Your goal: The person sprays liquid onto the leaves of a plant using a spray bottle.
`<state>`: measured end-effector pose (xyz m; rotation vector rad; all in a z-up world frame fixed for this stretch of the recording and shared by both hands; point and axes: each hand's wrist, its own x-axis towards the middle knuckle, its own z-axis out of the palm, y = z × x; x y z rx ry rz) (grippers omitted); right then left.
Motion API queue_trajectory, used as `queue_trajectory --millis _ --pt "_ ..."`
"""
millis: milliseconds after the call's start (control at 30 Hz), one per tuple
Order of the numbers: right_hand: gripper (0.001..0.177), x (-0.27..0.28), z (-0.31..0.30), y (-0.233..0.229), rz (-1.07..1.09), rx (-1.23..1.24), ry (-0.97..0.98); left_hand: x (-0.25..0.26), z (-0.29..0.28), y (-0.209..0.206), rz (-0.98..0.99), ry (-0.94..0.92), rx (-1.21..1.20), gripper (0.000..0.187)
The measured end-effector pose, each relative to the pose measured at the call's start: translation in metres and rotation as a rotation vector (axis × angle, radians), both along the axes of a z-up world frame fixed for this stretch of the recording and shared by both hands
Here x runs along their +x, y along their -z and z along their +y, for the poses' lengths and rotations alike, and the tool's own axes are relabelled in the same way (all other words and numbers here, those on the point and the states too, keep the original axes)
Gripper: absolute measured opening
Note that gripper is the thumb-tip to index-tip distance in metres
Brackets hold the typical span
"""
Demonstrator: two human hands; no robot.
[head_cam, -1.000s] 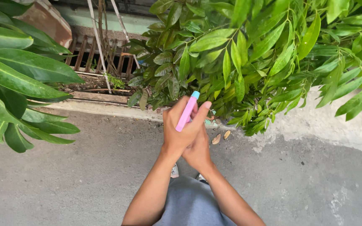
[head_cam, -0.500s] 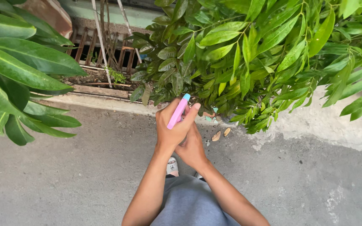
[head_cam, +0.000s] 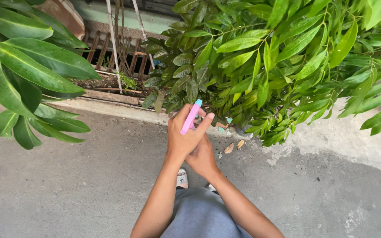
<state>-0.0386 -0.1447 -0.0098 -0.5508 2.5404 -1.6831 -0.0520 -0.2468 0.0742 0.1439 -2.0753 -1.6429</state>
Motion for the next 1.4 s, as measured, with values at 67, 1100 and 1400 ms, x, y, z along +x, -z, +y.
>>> queue_trajectory --millis 67,1100,1400 --pt "0.071 0.000 0.001 0.002 0.063 -0.013 -0.021 -0.001 0.001 0.003 -0.027 -0.010 -0.003 0.029" --pt "0.072 -0.003 0.131 0.022 0.121 -0.100 0.055 -0.001 0.144 0.037 -0.046 -0.001 0.066 0.025" --pt "0.063 -0.010 0.203 0.019 0.192 -0.056 -0.091 -0.003 0.210 0.040 -0.030 -0.035 0.132 0.026"
